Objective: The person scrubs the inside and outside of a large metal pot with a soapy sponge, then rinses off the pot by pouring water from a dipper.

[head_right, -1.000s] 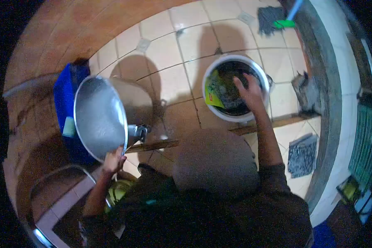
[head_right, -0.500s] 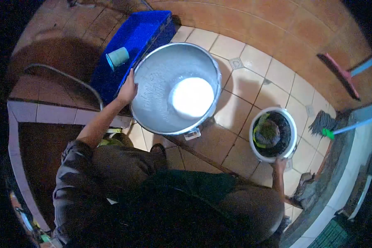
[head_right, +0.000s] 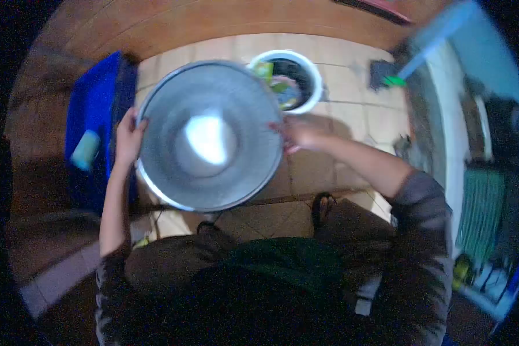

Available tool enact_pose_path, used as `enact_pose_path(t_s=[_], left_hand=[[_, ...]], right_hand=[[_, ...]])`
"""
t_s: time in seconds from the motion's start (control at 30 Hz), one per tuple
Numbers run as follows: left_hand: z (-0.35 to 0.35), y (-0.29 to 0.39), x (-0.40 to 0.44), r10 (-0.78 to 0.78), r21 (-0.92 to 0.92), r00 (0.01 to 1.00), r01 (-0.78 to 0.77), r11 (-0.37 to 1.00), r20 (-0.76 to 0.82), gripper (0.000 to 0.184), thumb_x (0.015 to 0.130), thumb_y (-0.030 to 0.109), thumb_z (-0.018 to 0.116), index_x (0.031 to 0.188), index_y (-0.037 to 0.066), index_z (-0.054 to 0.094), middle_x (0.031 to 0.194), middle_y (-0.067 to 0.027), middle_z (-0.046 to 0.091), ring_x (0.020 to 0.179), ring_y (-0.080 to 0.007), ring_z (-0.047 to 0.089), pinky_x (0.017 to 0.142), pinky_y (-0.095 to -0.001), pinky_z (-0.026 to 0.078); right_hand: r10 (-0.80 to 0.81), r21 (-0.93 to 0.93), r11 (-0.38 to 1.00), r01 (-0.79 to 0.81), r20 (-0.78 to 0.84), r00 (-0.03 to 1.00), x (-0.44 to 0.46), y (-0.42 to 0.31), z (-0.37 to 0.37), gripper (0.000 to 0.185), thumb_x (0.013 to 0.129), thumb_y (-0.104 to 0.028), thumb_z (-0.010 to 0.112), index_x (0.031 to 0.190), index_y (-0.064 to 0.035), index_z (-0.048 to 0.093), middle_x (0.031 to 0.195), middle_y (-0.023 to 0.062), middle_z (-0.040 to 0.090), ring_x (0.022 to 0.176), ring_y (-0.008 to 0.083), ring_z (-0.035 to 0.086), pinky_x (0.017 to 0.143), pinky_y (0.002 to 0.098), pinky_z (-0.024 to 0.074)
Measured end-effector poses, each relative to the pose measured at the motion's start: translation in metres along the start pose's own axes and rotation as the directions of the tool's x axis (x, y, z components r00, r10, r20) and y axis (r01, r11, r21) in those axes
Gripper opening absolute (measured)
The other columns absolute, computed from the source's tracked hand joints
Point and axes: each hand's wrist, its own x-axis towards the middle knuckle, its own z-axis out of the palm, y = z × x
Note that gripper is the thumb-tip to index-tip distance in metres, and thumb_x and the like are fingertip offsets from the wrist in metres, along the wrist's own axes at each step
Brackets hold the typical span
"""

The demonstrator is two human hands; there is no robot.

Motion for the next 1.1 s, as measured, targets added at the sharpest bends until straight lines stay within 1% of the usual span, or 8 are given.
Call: enact_pose_path(t_s=[0.17,0.43,0.53,0.73,0.9,0.97,1.03,1.1], left_hand=[[0.038,0.042,0.019,0.025,-0.303,0.954,0.071,0.951,0.299,0.011,0.080,-0.006,0.056,0.084,0.003,0.051,0.075,-0.0020,0.052,0.071,-0.0103,0.049,0.066,-0.0261,0.041],[0.115,0.137,0.023,0.247,-0.285,0.845,-0.118,0.951,0.475,0.020,0.074,-0.005,0.060,0.078,0.006,0.045,0.068,0.0021,0.042,0.062,-0.0092,0.042,0.056,-0.0259,0.036],[0.153,0.177,0.035,0.271,-0.147,0.818,-0.227,0.963,0.508,0.017,0.076,-0.002,0.062,0.078,0.006,0.046,0.067,0.0017,0.044,0.062,-0.0104,0.043,0.056,-0.0266,0.037],[0.200,0.205,0.054,0.363,-0.361,0.651,-0.144,0.921,0.667,0.015,0.091,0.018,0.059,0.095,0.004,0.060,0.075,-0.0093,0.059,0.069,-0.0161,0.057,0.066,-0.0320,0.047],[0.211,0.148,0.079,0.433,-0.066,0.882,-0.428,0.901,0.186,0.024,0.095,0.022,0.050,0.096,0.000,0.061,0.083,-0.0139,0.065,0.075,-0.0212,0.062,0.070,-0.0334,0.048],[0.245,0.033,0.122,0.252,0.066,0.929,-0.279,0.958,0.270,0.032,0.097,0.028,0.046,0.100,0.000,0.061,0.089,-0.0135,0.066,0.078,-0.0213,0.063,0.072,-0.0342,0.050],[0.251,-0.047,0.144,-0.190,-0.159,0.496,0.578,0.800,0.847,0.043,0.098,0.037,0.040,0.115,0.001,0.058,0.102,-0.0119,0.067,0.091,-0.0239,0.062,0.082,-0.0366,0.051],[0.243,-0.005,0.089,-0.008,-0.302,0.412,0.680,0.668,0.911,0.052,0.098,0.043,0.038,0.129,0.003,0.049,0.116,-0.0108,0.062,0.101,-0.0251,0.060,0.091,-0.0390,0.050]], right_hand=[[-0.605,-0.677,0.659,0.327,-0.218,0.766,0.064,0.128,0.034,0.082,0.085,-0.055,0.060,0.136,0.0033,0.035,0.108,0.0238,0.063,0.100,0.0340,0.063,0.090,0.0436,0.0491],[-0.689,0.074,0.707,0.704,-0.152,0.708,-0.072,-0.022,0.093,0.062,0.089,-0.046,0.059,0.122,0.0045,0.045,0.110,0.0264,0.060,0.104,0.0405,0.059,0.089,0.0456,0.0466],[-0.492,0.074,0.748,0.660,-0.606,0.625,-0.037,-0.022,0.132,0.041,0.091,-0.035,0.057,0.108,0.0007,0.046,0.087,0.0296,0.062,0.086,0.0436,0.062,0.076,0.0522,0.0469],[-0.167,0.201,0.777,0.597,-0.849,0.502,-0.029,-0.004,0.106,0.025,0.095,-0.022,0.050,0.106,-0.0004,0.046,0.080,0.0302,0.058,0.085,0.0510,0.056,0.071,0.0545,0.0431],[-0.076,0.132,0.802,0.583,-0.945,0.319,-0.028,0.039,0.076,0.024,0.096,-0.024,0.051,0.092,-0.0003,0.051,0.071,0.0207,0.056,0.068,0.0402,0.054,0.062,0.0463,0.0415],[-0.063,0.139,0.775,0.617,-0.954,0.294,-0.024,0.062,0.062,0.027,0.097,-0.026,0.052,0.089,-0.0007,0.052,0.066,0.0128,0.051,0.061,0.0285,0.049,0.058,0.0401,0.0392],[-0.033,0.207,0.724,0.658,-0.942,0.333,-0.024,0.084,0.053,0.029,0.096,-0.028,0.055,0.087,-0.0014,0.053,0.063,0.0041,0.043,0.059,0.0148,0.041,0.055,0.0338,0.0357],[-0.024,0.269,0.688,0.674,-0.920,0.392,-0.024,0.107,0.049,0.027,0.097,-0.028,0.054,0.087,-0.0026,0.054,0.069,-0.0054,0.040,0.067,0.0056,0.035,0.055,0.0281,0.0336]])
